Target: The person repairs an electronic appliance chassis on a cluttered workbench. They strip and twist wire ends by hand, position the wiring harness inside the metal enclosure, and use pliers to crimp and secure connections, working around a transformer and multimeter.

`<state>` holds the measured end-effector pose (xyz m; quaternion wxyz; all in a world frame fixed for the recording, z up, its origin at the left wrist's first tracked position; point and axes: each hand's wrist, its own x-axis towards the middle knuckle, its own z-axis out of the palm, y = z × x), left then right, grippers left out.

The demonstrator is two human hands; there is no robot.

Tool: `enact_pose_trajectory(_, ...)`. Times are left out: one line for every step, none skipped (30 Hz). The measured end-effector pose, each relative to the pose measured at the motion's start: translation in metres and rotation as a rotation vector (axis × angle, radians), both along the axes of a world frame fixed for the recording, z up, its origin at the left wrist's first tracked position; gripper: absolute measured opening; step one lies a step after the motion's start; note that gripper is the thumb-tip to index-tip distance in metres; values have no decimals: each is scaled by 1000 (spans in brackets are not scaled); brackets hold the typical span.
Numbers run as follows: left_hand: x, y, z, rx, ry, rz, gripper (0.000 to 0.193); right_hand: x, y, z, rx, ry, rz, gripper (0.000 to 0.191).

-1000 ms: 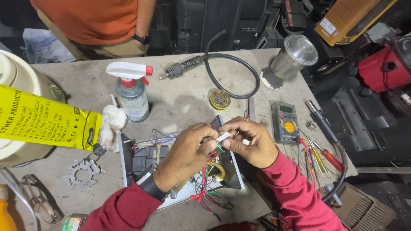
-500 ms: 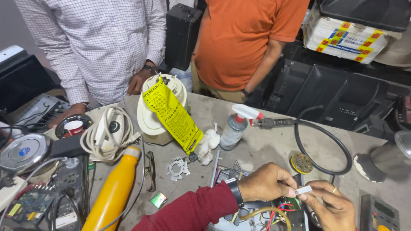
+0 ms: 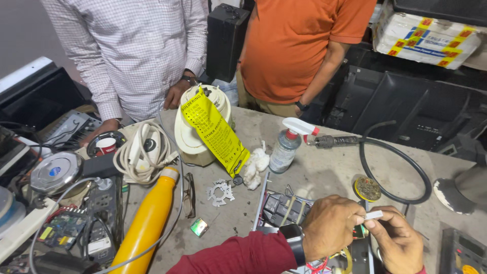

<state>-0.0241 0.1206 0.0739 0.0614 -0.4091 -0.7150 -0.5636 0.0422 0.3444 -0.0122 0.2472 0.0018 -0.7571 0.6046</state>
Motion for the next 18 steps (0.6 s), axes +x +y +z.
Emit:
enact_pose_trajectory(3,2,0,-44,19,3,5,2,-2,2,31,-4,-26,13)
enact_pose_trajectory(5,2,1,-91,41,8,10,4,-4,5,59,-4,-49,12)
enact_pose_trajectory(8,2,0,-137,58,13,15,7,-7,9,88,-11,-72,12)
enact_pose_trajectory(10,2,1,-113,50,9,17,9,-10,15,78,-16,-79,12)
enact_pose_trajectory(13,1,1,-89,40,7,20,11,-13,20,67,-23,-83,12)
enact_pose_trajectory(16,1,0,-65,30,7,22,13,-16,25,57,-30,-86,13)
enact_pose_trajectory(18,0,0,-37,49,59,22,12,-19,28,55,-16,-57,10)
enact_pose_trajectory(20,3,0,-7,64,92,23,14,-19,32,56,-6,-46,7)
enact_pose_trajectory(25,10,0,33,69,89,25,18,-17,37,102,14,-39,7)
enact_pose_trajectory(30,15,-1,104,-36,75,26,24,-14,41,150,18,-56,7)
enact_pose_trajectory(32,19,-4,164,-148,53,27,29,-13,43,46,-173,-146,8)
enact_pose_trajectory(34,24,-6,185,-36,75,24,34,-9,46,182,-26,-58,6)
enact_pose_trajectory(38,28,-9,158,-94,26,21,38,-7,49,249,17,-64,8)
enact_pose_trajectory(39,29,-13,125,-156,-7,22,43,-7,51,189,-6,-39,9)
enact_pose_trajectory(43,30,-17,118,-240,-14,18,48,-10,53,159,-21,-46,9)
enact_pose_trajectory(44,33,-20,102,-311,-8,15,50,-12,55,123,-22,-41,9)
enact_pose_trajectory(44,38,-24,122,-355,-24,14,53,-14,58,53,-55,-48,9)
enact_pose_trajectory(44,38,-27,131,-394,-22,13,53,-19,59,-30,-79,-38,9)
